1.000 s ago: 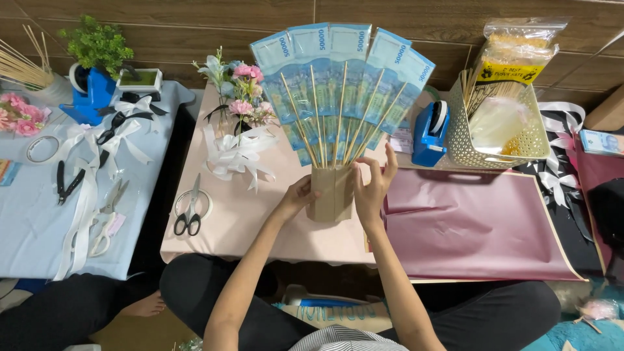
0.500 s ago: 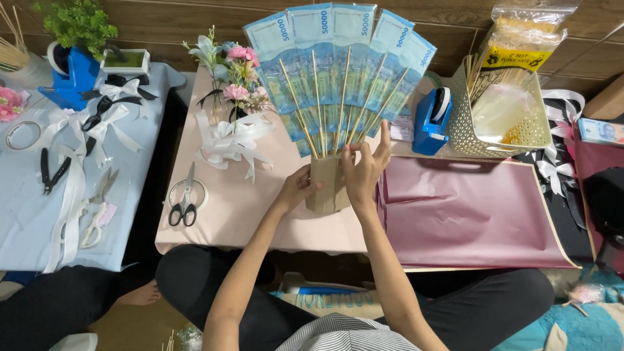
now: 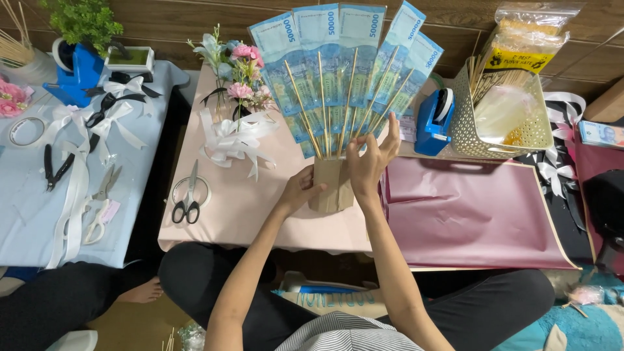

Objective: The person arranges multiple 50,000 Indonesian Rupiah banknotes attached to wooden skewers into a fan shape within a small brown paper bag. They adjust the skewers one by one to ensure even spacing and alignment.

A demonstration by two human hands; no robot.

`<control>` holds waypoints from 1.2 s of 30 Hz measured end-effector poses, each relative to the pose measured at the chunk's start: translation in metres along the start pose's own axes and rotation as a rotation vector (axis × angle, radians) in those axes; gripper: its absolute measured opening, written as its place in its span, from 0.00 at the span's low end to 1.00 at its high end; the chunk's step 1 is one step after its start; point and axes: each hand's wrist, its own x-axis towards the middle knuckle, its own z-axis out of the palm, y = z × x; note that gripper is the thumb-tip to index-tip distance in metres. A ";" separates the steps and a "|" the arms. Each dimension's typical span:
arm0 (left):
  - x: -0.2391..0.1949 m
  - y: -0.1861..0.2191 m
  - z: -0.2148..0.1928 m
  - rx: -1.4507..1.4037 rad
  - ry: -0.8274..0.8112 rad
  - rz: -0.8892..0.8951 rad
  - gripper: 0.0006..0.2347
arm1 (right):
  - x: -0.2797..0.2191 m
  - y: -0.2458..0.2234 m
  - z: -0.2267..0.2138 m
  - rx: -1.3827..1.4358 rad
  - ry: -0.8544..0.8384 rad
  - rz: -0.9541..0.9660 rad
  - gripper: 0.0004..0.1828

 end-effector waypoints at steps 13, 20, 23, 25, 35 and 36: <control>-0.005 0.003 0.000 -0.067 -0.019 0.062 0.33 | 0.032 0.010 -0.001 0.010 0.005 -0.002 0.11; -0.004 -0.001 -0.001 -0.077 -0.032 0.058 0.34 | 0.039 0.014 -0.001 0.045 0.034 0.026 0.12; -0.003 -0.004 -0.001 -0.081 -0.027 0.059 0.34 | 0.043 0.009 -0.003 0.060 0.036 0.028 0.12; -0.003 -0.004 -0.001 -0.090 -0.027 0.056 0.34 | 0.046 0.007 -0.004 0.065 0.039 0.036 0.12; 0.006 -0.027 -0.003 -0.096 -0.029 0.082 0.35 | 0.075 0.017 -0.012 0.178 0.106 -0.009 0.12; 0.008 -0.030 -0.004 -0.092 -0.020 0.084 0.35 | 0.079 0.017 -0.014 0.216 0.105 -0.009 0.12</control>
